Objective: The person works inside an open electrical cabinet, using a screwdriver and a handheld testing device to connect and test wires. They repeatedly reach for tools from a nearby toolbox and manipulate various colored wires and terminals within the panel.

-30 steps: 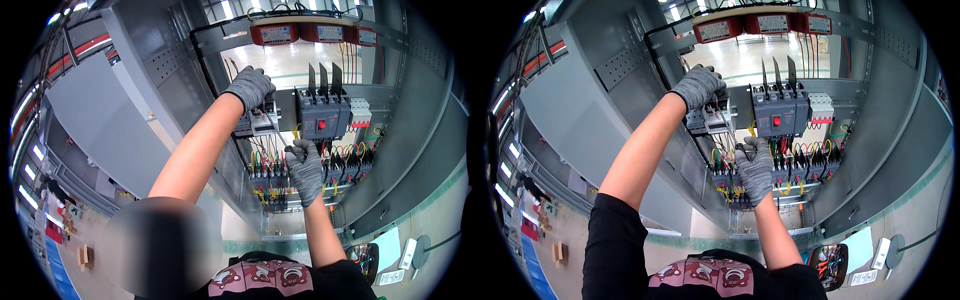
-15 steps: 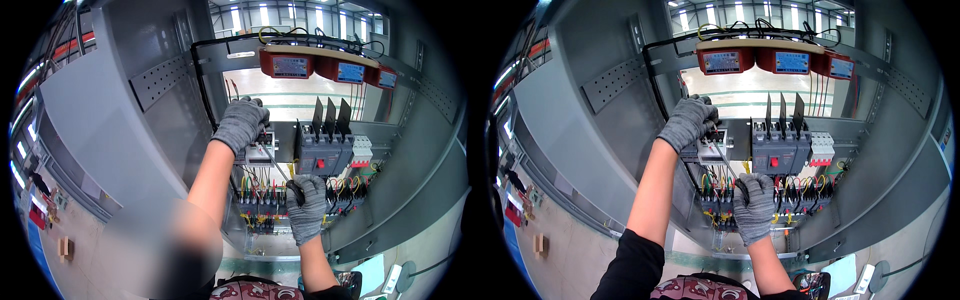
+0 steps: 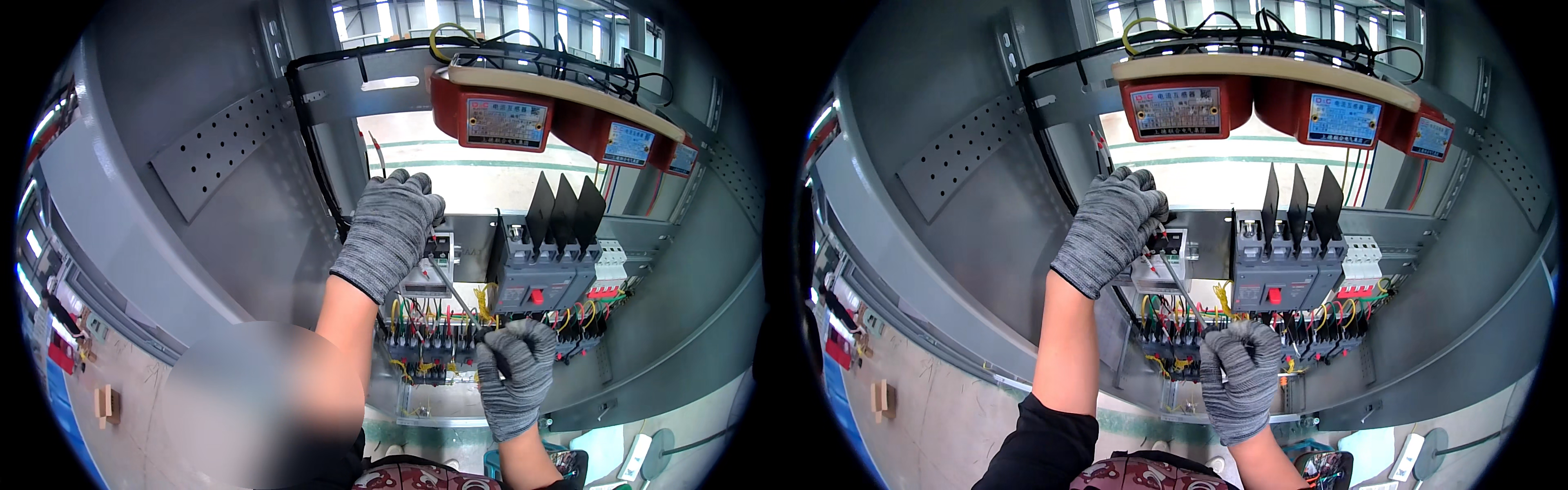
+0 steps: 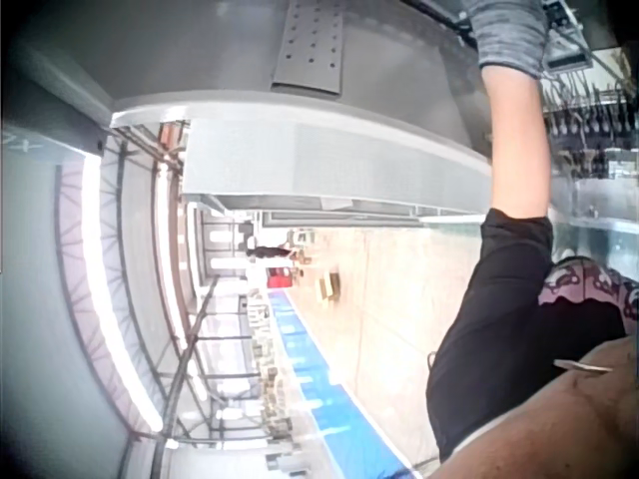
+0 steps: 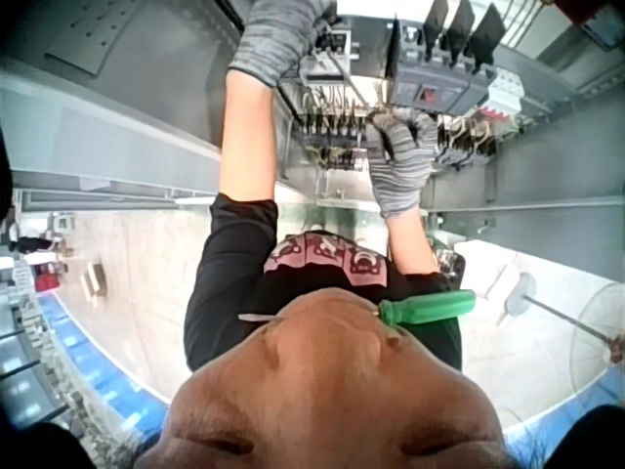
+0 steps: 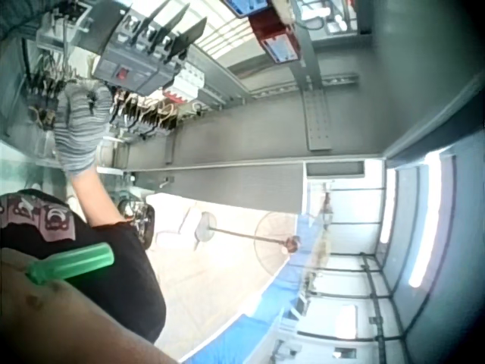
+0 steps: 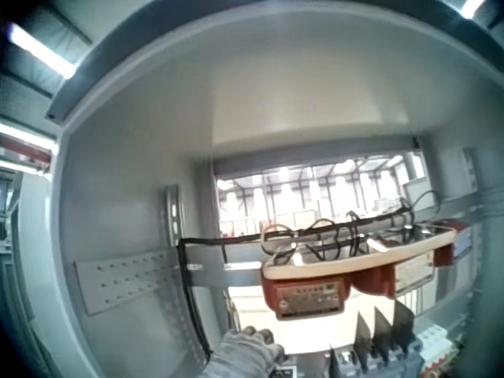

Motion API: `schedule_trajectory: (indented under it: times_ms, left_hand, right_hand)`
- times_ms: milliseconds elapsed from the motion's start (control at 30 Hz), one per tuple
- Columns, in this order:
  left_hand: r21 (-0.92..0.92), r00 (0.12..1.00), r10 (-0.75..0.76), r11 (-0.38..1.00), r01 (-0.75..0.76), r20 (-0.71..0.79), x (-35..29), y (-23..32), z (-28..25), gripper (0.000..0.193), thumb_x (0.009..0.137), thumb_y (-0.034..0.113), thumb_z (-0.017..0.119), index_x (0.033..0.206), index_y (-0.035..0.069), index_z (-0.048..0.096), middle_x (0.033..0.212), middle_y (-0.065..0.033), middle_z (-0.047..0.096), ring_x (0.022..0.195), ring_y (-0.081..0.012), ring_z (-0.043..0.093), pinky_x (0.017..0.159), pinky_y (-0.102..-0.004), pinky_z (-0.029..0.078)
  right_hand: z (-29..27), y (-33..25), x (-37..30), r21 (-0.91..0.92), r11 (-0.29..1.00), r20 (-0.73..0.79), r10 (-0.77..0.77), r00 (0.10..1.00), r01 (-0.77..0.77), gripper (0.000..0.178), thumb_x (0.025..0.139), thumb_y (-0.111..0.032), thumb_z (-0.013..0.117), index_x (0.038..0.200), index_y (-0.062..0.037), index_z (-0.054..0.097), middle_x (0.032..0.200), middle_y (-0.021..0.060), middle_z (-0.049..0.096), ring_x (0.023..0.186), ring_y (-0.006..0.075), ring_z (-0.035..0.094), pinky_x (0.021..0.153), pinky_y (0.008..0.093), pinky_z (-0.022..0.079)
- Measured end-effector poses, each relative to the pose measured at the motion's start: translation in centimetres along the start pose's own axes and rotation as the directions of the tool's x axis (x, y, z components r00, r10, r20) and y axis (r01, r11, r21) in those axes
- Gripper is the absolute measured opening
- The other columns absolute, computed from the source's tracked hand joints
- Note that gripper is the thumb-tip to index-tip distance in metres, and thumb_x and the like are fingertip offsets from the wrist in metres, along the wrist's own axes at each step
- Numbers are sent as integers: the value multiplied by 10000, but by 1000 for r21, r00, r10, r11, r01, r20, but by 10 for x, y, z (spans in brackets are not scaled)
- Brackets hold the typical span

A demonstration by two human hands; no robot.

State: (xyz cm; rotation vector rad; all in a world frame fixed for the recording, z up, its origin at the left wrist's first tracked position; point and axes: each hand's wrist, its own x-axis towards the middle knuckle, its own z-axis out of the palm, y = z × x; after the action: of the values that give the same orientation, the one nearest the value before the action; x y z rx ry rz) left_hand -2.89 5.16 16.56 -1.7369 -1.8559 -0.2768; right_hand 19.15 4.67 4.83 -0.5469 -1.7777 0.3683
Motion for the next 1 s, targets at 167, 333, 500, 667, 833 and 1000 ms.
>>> schedule_trajectory:
  times_ms: [167, 333, 500, 667, 833, 1000]
  left_hand:
    - [-14, 1000, 6, 1000, -6, -6, 1, 0, 2, 126, 773, 190, 643, 849, 90, 656, 916, -103, 598, 942, -288, 569, 870, -404, 439]
    - [-23, 1000, 5, 1000, -6, -29, 1, 0, 5, 123, 780, 184, 640, 854, 87, 656, 926, -111, 600, 945, -291, 572, 871, -400, 444]
    - [20, 1000, -29, 999, 29, 0, -13, -7, -5, 114, 774, 178, 645, 849, 92, 656, 928, -112, 601, 949, -289, 574, 863, -399, 459]
    - [-26, 999, -2, 1000, 3, 35, 7, 5, 7, 107, 766, 171, 651, 840, 94, 658, 912, -112, 599, 938, -292, 580, 849, -397, 469]
    - [-7, 999, -23, 1000, 23, 39, 2, 1, -1, 125, 732, 162, 688, 836, 99, 658, 922, -101, 604, 952, -291, 580, 841, -403, 474]
    - [143, 987, -23, 990, 0, 157, 9, 6, -11, 152, 721, 158, 699, 870, 130, 684, 983, -99, 613, 1006, -279, 575, 867, -383, 485]
  right_hand:
    - [5, 4, 3, 95, 994, -165, -42, 985, 59, 298, 681, 36, 776, 918, -91, 647, 983, 82, 553, 901, 242, 587, 772, 347, 510]
    - [13, 4, -2, 108, 979, -220, -145, 965, 172, 311, 665, 89, 755, 872, -93, 610, 962, 76, 572, 924, 260, 621, 827, 380, 528]
    - [17, -6, -11, 112, 962, -200, -223, 954, 248, 283, 687, 105, 719, 862, -95, 622, 954, 71, 579, 936, 260, 616, 862, 373, 511]
    - [25, 1, -21, 60, 970, -208, -220, 953, 237, 274, 729, 98, 687, 952, -56, 645, 1013, 114, 625, 963, 277, 620, 876, 365, 502]
    - [5, -20, -21, 26, 997, -32, -73, 997, 74, 251, 836, 33, 598, 1080, -16, 630, 1119, 158, 634, 1034, 287, 619, 898, 359, 491]
    - [22, -23, -26, 73, 936, 49, -348, 936, 344, 357, 742, -38, 662, 1091, -111, 643, 1170, 133, 622, 855, 299, 669, 725, 409, 539]
